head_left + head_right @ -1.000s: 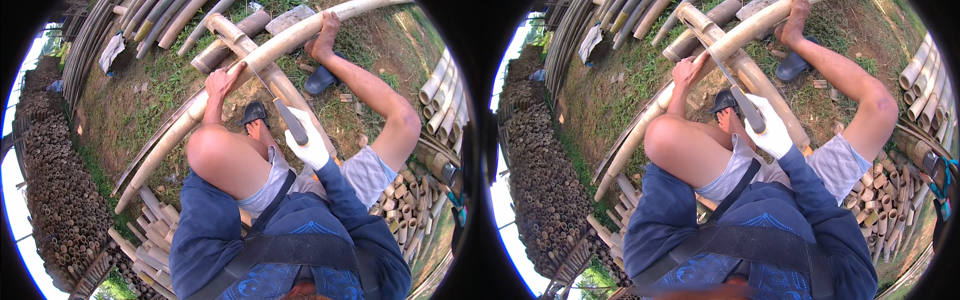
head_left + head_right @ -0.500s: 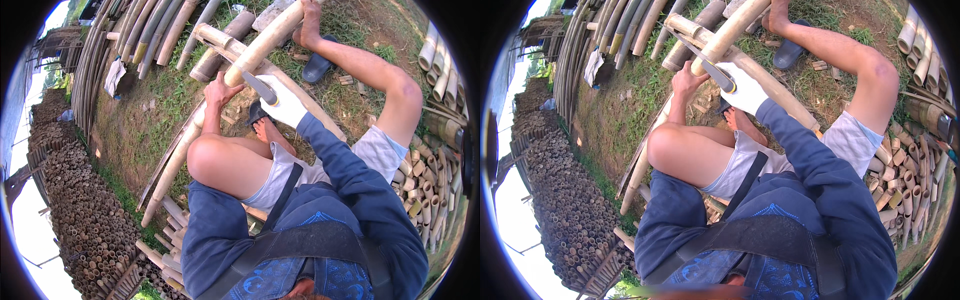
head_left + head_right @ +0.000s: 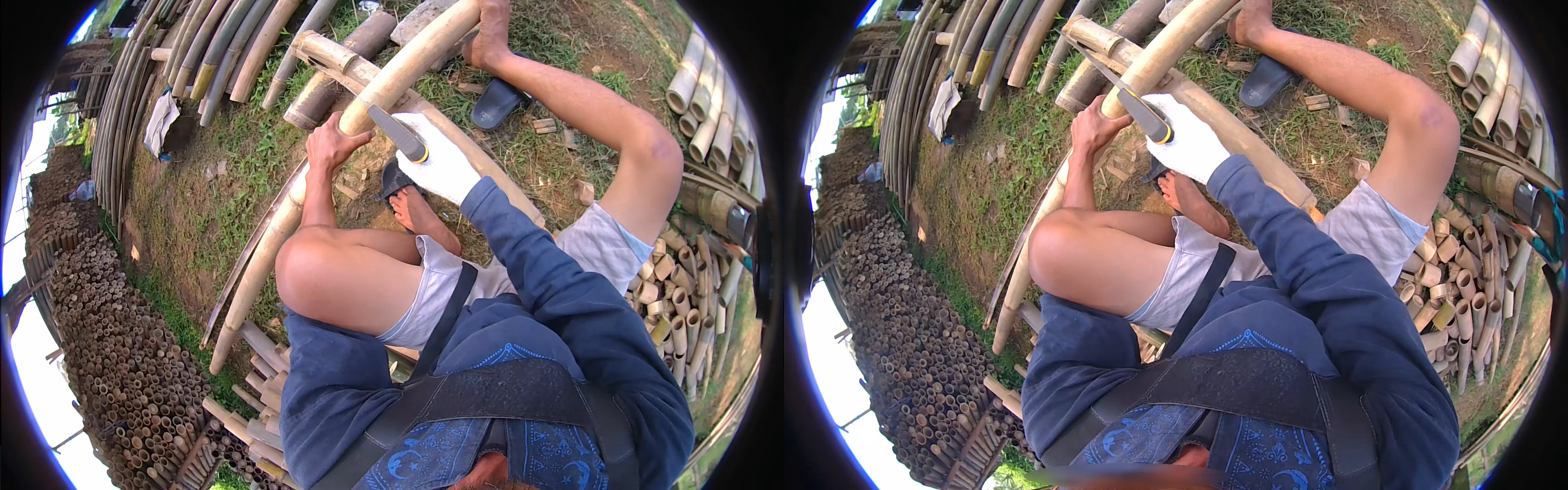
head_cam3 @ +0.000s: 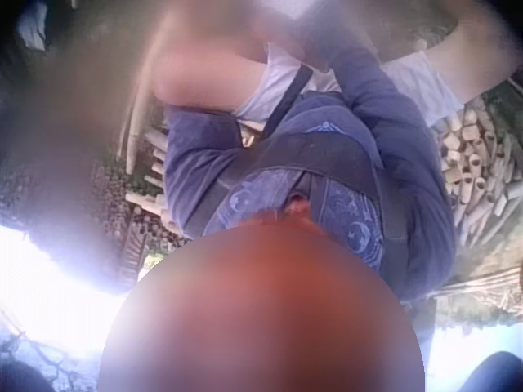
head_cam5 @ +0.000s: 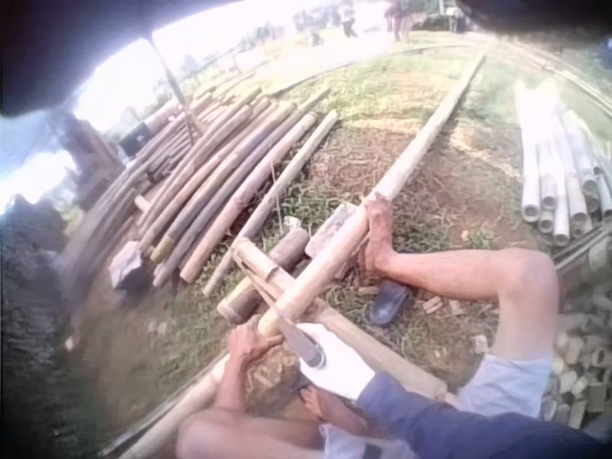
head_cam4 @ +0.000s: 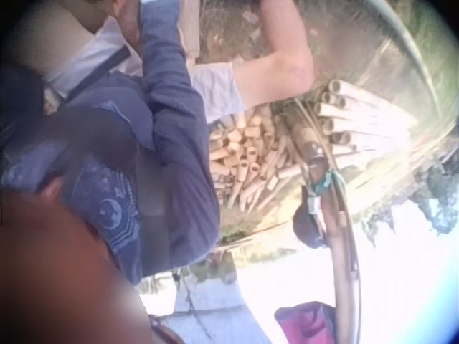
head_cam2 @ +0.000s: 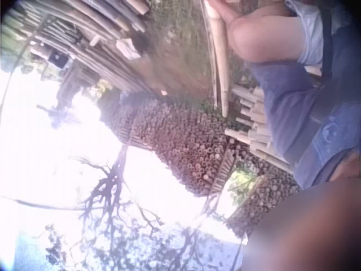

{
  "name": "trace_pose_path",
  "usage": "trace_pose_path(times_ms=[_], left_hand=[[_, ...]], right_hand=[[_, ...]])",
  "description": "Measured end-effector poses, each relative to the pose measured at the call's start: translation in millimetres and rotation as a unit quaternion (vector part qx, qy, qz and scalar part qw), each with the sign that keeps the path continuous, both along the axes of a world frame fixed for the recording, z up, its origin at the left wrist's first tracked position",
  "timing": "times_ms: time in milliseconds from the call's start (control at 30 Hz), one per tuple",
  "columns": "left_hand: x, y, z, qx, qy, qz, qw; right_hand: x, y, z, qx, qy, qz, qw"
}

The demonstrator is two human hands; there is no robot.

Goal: The person repeatedly saws long bamboo poles with a hand saw, positioning each pole on a makeshift support, cutting it, and stacking the cut pieces. The person handles bamboo poles and a hand saw throughout the sequence.

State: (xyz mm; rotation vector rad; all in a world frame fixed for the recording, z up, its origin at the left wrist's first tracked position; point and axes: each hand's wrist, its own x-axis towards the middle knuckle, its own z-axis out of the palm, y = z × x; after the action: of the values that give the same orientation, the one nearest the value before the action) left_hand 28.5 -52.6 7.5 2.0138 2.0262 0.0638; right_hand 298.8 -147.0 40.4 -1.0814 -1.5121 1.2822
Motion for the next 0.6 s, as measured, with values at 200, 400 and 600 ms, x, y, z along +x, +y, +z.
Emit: trace_pose_path(times_ms=[200, 400, 600], left_hand=[[4.1, -7.3, 8.2, -0.029, 0.001, 0.012, 1.0], [-5.3, -9.6, -11.3, -0.025, 0.02, 0.042, 0.999], [-11.2, 0.1, -3.4, -0.004, -0.008, -0.005, 1.0]], right_hand=[[107.8, -162.0, 31.3, -0.029, -0.086, -0.043, 0.995], [61.4, -76.4, 3.0, 0.019, -0.076, -0.01, 0.997], [1.4, 16.6, -35.8, 0.037, 0.012, 0.013, 0.999]])
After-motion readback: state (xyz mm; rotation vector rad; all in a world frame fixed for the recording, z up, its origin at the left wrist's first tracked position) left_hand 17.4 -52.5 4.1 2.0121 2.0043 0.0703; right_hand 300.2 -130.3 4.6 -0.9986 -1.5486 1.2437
